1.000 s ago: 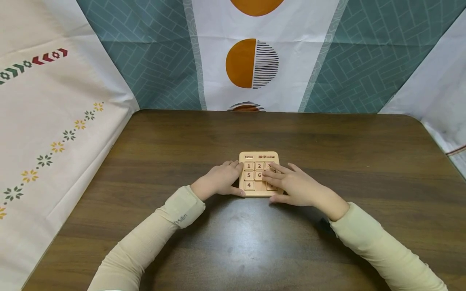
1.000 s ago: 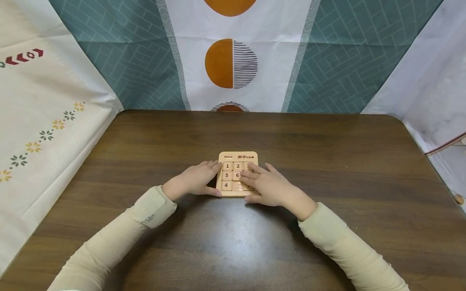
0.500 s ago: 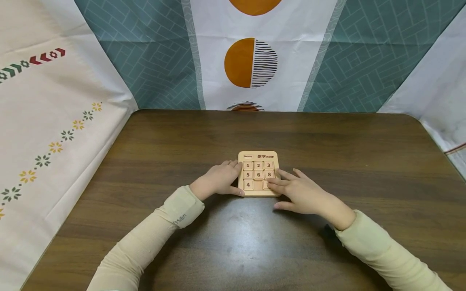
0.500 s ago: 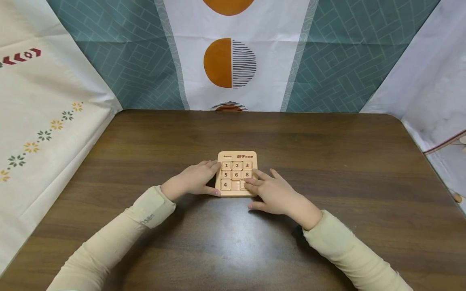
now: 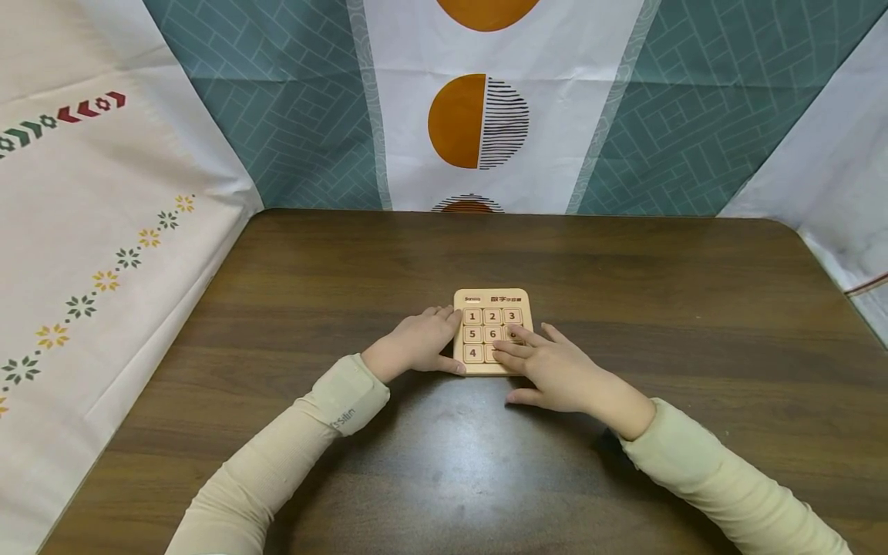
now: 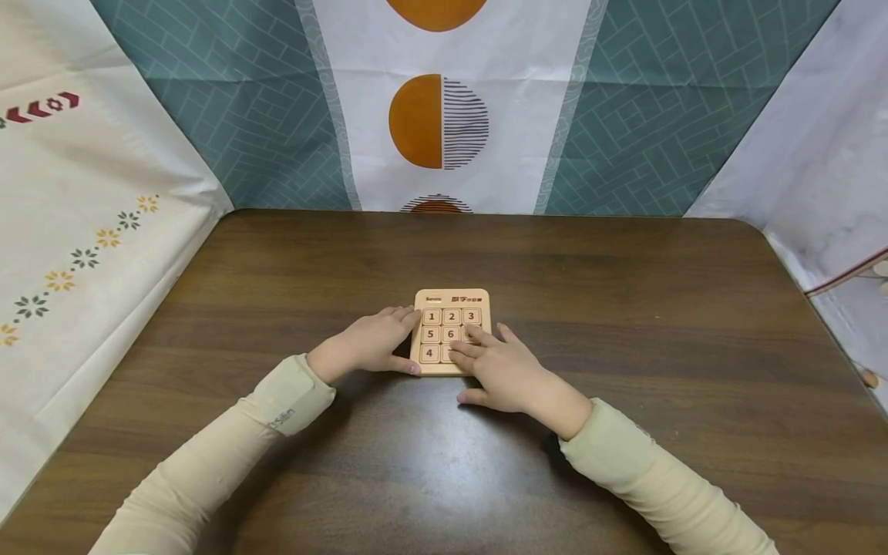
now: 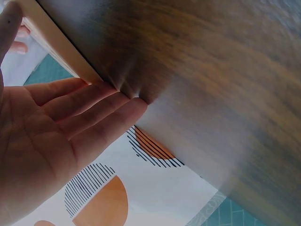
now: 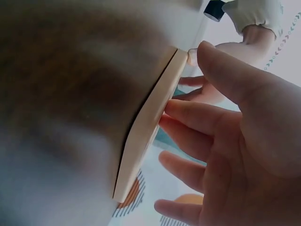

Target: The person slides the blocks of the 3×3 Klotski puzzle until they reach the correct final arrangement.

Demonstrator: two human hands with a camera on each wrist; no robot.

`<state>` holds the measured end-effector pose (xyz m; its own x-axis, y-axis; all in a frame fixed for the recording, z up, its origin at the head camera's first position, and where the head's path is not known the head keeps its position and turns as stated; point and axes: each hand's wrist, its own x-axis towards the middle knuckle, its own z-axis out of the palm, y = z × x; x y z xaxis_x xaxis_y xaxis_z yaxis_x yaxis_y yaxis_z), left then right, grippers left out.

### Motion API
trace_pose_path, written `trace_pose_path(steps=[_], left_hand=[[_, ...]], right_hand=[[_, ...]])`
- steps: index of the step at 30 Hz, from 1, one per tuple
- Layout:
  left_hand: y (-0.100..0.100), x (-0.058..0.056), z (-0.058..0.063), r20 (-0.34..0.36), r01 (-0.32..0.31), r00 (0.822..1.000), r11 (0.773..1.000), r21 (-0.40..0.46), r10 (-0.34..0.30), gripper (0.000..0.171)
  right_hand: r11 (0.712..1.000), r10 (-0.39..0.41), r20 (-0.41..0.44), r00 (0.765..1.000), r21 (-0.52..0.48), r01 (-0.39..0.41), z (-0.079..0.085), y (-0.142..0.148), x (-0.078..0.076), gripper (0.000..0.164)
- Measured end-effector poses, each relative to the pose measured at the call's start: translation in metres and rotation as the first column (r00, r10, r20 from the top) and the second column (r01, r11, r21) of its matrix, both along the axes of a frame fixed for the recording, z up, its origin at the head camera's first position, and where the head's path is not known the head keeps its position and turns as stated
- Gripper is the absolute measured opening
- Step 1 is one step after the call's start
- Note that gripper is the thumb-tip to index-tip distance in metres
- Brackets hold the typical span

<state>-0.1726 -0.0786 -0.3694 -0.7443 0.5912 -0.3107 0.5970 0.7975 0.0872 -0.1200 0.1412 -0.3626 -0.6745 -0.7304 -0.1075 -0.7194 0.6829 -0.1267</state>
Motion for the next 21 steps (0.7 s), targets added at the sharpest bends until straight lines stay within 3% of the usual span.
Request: trace_pose_path(steps=[15,21], left_hand=[[-0.001,0.001,0.002,-0.001,0.002,1.0,1.0,0.004,-0.002,0.094],[-0.001,0.001,0.001,0.005,0.003,1.0,1.0,0.007,-0.003,0.094]], right_hand=[[0.996,-0.086,-0.003,0.996,-0.019,0.086,0.001,0.022,-0.013,0.066],[0.995,-0.097,0.03,0.995,0.017,0.096,0.002,0.025,-0.02,0.065]])
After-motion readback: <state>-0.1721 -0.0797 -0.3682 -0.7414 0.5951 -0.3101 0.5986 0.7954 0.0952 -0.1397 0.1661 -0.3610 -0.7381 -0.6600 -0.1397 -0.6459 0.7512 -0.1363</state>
